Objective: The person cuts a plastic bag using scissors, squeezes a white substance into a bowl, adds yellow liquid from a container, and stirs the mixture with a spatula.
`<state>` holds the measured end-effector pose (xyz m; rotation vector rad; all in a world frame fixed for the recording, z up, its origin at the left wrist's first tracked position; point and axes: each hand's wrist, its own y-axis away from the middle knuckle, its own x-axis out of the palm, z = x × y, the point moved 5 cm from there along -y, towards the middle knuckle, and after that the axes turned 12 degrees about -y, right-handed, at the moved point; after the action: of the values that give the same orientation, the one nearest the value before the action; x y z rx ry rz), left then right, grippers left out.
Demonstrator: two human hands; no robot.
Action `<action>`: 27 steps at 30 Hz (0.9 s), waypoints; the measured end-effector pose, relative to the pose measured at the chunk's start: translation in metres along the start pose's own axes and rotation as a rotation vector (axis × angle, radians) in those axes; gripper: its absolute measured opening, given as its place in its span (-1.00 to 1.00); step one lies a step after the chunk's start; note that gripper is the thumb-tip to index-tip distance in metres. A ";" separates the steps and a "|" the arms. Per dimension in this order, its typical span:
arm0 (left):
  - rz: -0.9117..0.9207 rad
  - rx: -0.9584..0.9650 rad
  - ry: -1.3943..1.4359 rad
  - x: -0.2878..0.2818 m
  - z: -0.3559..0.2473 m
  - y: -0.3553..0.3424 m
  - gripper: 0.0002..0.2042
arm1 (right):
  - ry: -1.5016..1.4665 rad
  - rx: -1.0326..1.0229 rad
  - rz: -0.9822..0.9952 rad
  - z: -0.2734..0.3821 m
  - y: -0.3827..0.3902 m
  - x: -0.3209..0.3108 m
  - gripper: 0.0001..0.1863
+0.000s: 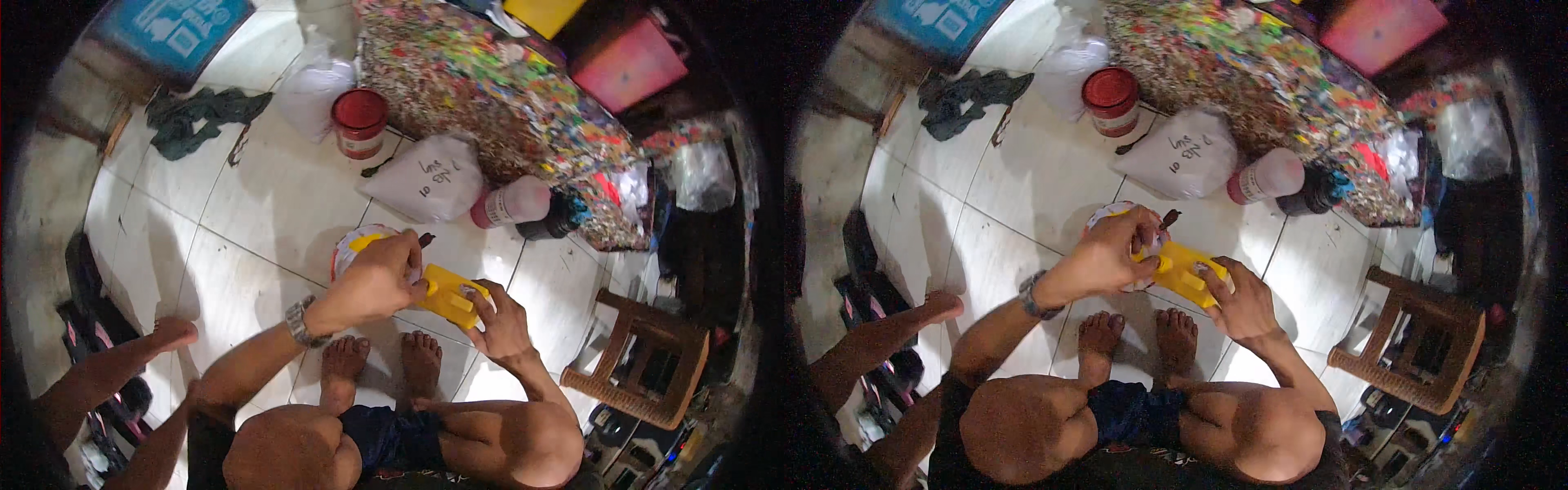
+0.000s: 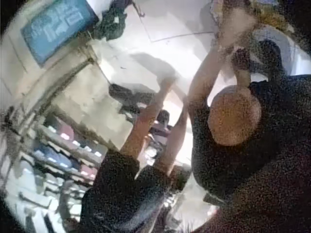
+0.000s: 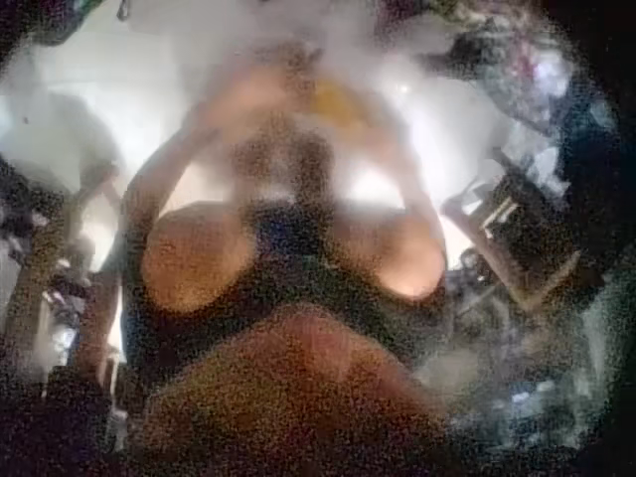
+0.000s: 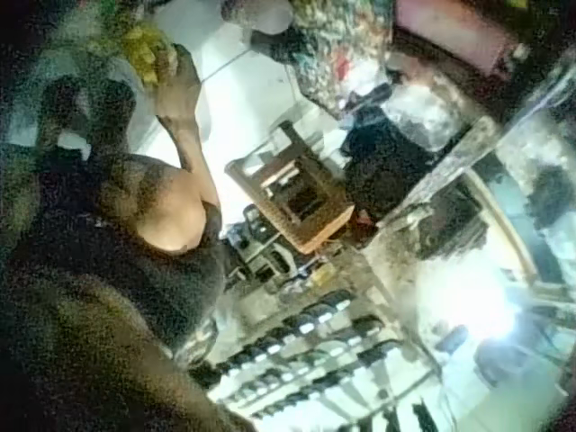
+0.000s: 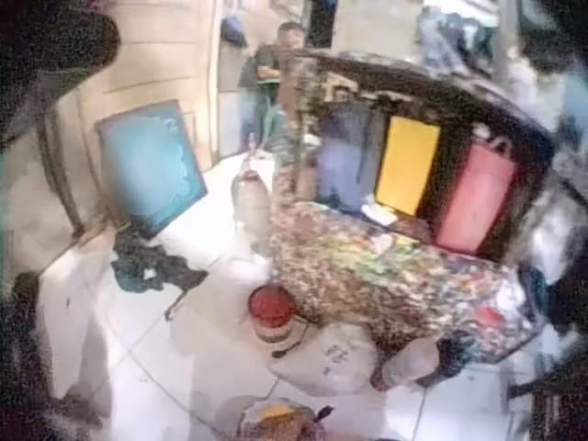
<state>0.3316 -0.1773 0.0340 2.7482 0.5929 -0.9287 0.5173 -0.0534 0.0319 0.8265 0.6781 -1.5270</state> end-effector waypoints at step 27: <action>0.444 -0.239 -0.285 0.060 -0.038 -0.109 -0.40 | -0.458 0.145 -0.568 -0.101 0.020 0.063 -0.38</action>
<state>0.3493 -0.0485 0.0226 2.3321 0.0345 -1.0287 0.5471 -0.0111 -0.0769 0.3666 0.4795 -2.2087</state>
